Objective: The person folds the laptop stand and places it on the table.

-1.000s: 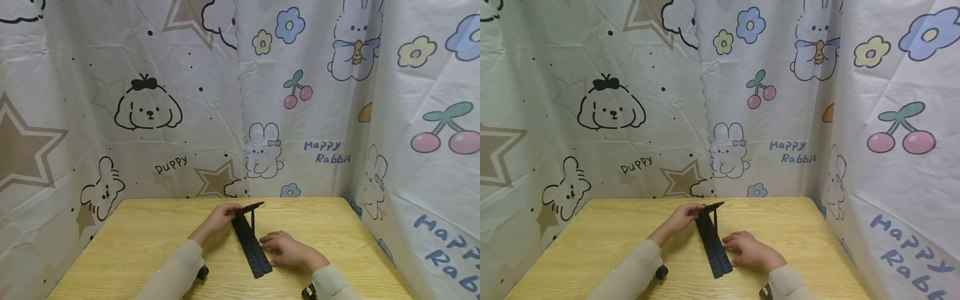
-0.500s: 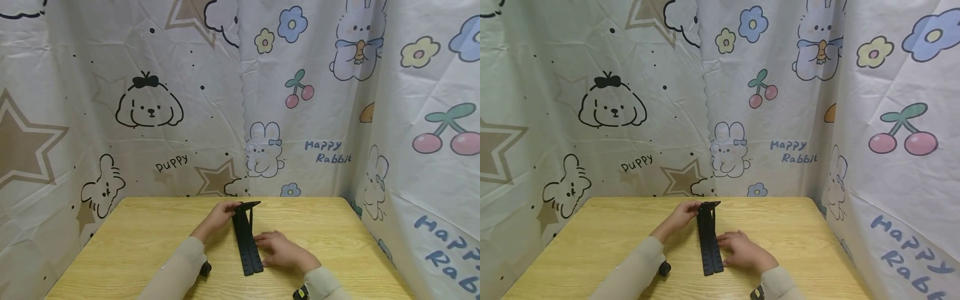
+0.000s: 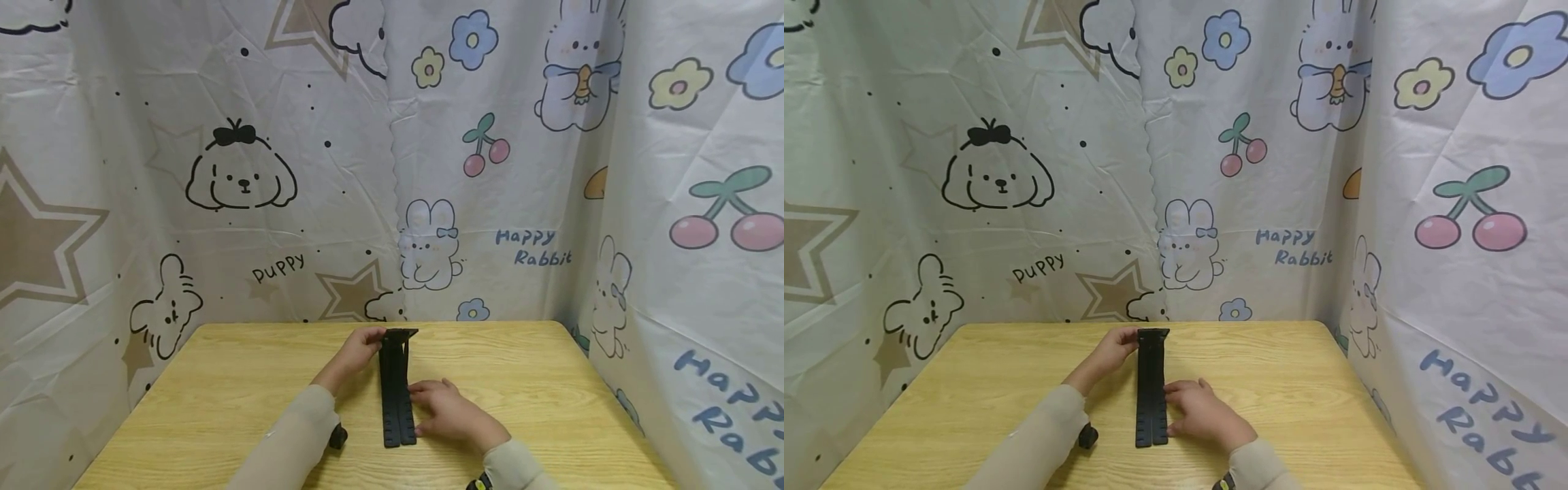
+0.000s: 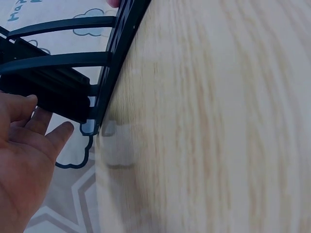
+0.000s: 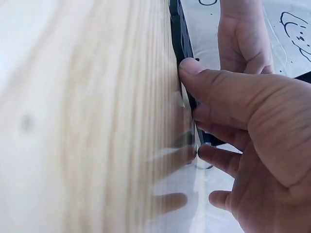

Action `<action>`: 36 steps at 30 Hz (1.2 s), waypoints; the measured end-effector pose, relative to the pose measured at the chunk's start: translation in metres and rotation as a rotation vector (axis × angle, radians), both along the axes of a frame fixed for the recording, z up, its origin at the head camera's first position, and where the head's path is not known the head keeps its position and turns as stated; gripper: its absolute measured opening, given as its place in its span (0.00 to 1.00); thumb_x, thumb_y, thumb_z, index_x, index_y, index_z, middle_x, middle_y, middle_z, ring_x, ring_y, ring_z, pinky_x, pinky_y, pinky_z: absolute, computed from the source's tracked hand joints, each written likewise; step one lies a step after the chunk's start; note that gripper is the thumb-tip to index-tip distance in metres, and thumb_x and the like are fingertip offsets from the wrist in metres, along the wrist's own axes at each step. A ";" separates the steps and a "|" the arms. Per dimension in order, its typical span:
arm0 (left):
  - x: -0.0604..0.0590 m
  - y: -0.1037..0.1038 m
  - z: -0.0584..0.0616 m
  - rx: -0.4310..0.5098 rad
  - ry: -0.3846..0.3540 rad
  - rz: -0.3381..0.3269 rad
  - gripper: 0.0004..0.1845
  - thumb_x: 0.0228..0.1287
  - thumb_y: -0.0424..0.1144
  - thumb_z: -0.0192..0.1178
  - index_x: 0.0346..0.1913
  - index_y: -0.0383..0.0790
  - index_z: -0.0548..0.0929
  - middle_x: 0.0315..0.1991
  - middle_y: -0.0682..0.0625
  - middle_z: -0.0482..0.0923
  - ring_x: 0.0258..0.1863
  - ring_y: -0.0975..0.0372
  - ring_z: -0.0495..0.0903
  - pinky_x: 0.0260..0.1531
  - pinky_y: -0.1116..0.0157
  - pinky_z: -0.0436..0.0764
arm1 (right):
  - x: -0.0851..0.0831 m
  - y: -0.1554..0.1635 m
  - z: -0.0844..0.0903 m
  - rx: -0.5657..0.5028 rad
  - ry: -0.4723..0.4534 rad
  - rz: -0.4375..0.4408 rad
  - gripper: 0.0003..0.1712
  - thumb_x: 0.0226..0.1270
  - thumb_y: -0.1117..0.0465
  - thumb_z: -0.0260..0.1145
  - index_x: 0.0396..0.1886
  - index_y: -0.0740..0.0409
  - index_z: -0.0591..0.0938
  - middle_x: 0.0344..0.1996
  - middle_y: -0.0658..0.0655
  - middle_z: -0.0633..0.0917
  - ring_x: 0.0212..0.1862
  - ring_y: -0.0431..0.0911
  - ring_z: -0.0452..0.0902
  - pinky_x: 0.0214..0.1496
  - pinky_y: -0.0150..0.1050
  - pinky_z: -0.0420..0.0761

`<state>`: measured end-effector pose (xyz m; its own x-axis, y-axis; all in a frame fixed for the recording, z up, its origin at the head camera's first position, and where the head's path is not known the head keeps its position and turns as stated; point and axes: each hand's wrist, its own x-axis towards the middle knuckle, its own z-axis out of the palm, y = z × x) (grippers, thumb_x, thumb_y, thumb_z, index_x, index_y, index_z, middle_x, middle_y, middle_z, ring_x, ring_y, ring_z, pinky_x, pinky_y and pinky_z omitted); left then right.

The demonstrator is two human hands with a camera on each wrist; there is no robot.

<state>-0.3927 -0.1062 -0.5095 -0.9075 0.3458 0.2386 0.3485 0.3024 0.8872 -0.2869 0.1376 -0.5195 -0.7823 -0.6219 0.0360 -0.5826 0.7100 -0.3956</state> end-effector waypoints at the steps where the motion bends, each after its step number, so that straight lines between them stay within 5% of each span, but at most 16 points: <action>1: 0.000 0.000 0.000 -0.001 0.003 0.002 0.13 0.71 0.19 0.54 0.52 0.29 0.84 0.51 0.38 0.85 0.54 0.53 0.82 0.58 0.53 0.82 | 0.000 -0.001 0.000 0.000 0.006 -0.003 0.33 0.60 0.50 0.78 0.62 0.60 0.83 0.69 0.55 0.77 0.72 0.53 0.69 0.74 0.71 0.56; 15: 0.002 0.003 -0.002 0.000 0.040 0.066 0.12 0.71 0.19 0.53 0.44 0.32 0.86 0.45 0.41 0.86 0.51 0.53 0.82 0.56 0.52 0.83 | 0.005 -0.012 0.004 0.019 0.014 -0.045 0.33 0.57 0.50 0.80 0.59 0.61 0.85 0.67 0.55 0.79 0.70 0.51 0.71 0.75 0.61 0.61; 22: 0.009 0.004 0.003 -0.040 0.048 0.044 0.14 0.72 0.21 0.53 0.50 0.32 0.86 0.50 0.39 0.86 0.56 0.48 0.81 0.56 0.50 0.82 | 0.000 -0.008 0.005 -0.020 -0.048 -0.060 0.32 0.61 0.48 0.77 0.61 0.61 0.84 0.65 0.54 0.80 0.68 0.53 0.74 0.72 0.52 0.71; 29: 0.022 -0.002 0.010 -0.069 0.022 0.101 0.18 0.74 0.28 0.56 0.62 0.42 0.83 0.61 0.41 0.82 0.64 0.46 0.77 0.61 0.45 0.79 | -0.009 0.002 0.009 -0.127 -0.076 -0.097 0.26 0.66 0.52 0.74 0.59 0.62 0.84 0.63 0.60 0.80 0.66 0.58 0.75 0.70 0.57 0.72; 36: 0.045 -0.019 0.008 0.007 -0.017 0.163 0.18 0.75 0.32 0.59 0.64 0.32 0.77 0.60 0.40 0.81 0.61 0.45 0.78 0.60 0.49 0.80 | -0.018 0.015 0.009 -0.227 -0.039 -0.122 0.21 0.70 0.56 0.71 0.57 0.61 0.84 0.61 0.60 0.81 0.66 0.60 0.75 0.71 0.60 0.71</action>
